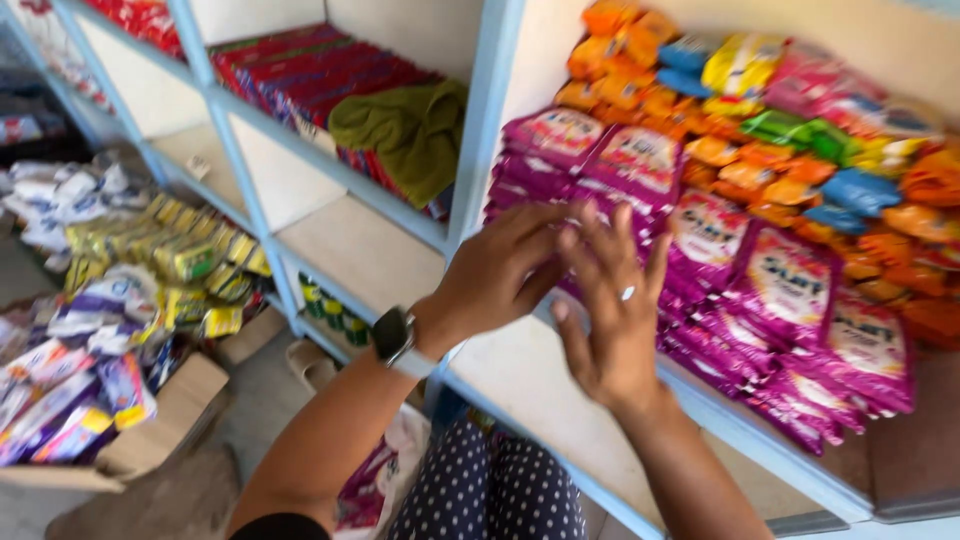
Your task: Stocking and organizing small detergent packets on a store shelf from a bulk bag.
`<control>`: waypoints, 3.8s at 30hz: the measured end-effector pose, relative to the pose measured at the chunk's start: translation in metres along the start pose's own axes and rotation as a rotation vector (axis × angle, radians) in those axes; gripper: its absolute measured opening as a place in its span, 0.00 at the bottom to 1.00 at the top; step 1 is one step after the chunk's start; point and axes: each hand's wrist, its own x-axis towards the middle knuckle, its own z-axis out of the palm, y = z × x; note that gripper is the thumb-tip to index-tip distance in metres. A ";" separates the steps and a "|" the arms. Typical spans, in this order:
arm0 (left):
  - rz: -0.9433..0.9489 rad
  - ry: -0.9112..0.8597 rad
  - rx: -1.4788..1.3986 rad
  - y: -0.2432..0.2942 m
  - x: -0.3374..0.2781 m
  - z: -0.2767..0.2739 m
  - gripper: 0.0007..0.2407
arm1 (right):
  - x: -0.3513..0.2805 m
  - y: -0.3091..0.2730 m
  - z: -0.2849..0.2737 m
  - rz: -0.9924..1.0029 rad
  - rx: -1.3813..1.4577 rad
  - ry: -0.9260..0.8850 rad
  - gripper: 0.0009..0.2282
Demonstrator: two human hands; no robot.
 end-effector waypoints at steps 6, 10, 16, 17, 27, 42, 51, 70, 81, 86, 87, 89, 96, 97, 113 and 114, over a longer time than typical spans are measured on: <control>-0.352 -0.194 -0.080 -0.010 -0.173 -0.003 0.11 | -0.105 -0.021 0.100 -0.180 0.198 -0.191 0.23; -0.823 -0.351 -0.098 -0.023 -0.310 0.007 0.11 | -0.176 -0.037 0.169 -0.062 0.344 -0.536 0.20; -1.297 -0.597 0.056 -0.046 -0.491 0.027 0.12 | -0.252 -0.046 0.241 -0.045 0.381 -0.949 0.17; -1.363 -0.644 0.117 -0.053 -0.516 0.034 0.12 | -0.261 -0.045 0.252 -0.031 0.378 -1.004 0.17; -1.524 -1.054 0.155 -0.133 -0.655 0.121 0.12 | -0.284 -0.042 0.300 0.013 0.364 -0.861 0.10; -1.568 -0.881 0.617 -0.210 -0.734 0.188 0.20 | -0.271 -0.039 0.337 0.003 0.352 -0.748 0.12; -1.703 -1.023 0.550 -0.228 -0.679 0.169 0.16 | -0.271 -0.038 0.339 0.026 0.344 -0.733 0.12; -1.548 0.302 0.248 -0.081 -0.533 0.082 0.11 | -0.276 -0.052 0.293 0.104 0.409 -0.732 0.12; -0.780 0.171 0.155 0.069 -0.317 -0.010 0.08 | -0.249 -0.058 0.249 1.459 1.497 -0.755 0.24; -0.433 0.022 0.070 0.104 -0.285 -0.010 0.08 | -0.194 -0.068 0.163 1.539 1.685 -0.424 0.25; -0.424 0.025 0.068 0.109 -0.276 -0.013 0.08 | -0.199 -0.063 0.157 1.531 1.684 -0.417 0.25; -0.462 0.123 -0.088 0.120 -0.258 -0.016 0.12 | -0.213 -0.051 0.141 1.369 1.531 -0.369 0.26; -1.085 0.195 -0.630 0.101 -0.257 0.016 0.20 | -0.234 -0.039 0.110 1.267 1.374 -0.251 0.23; -1.086 0.084 -0.554 0.100 -0.249 0.016 0.19 | -0.238 -0.035 0.108 1.269 1.377 -0.251 0.23; -1.035 0.031 -0.615 0.120 -0.215 0.046 0.15 | -0.267 -0.020 0.059 1.441 1.305 0.023 0.24; -1.024 0.030 -0.611 0.120 -0.214 0.046 0.15 | -0.263 -0.015 0.056 1.432 1.310 0.029 0.24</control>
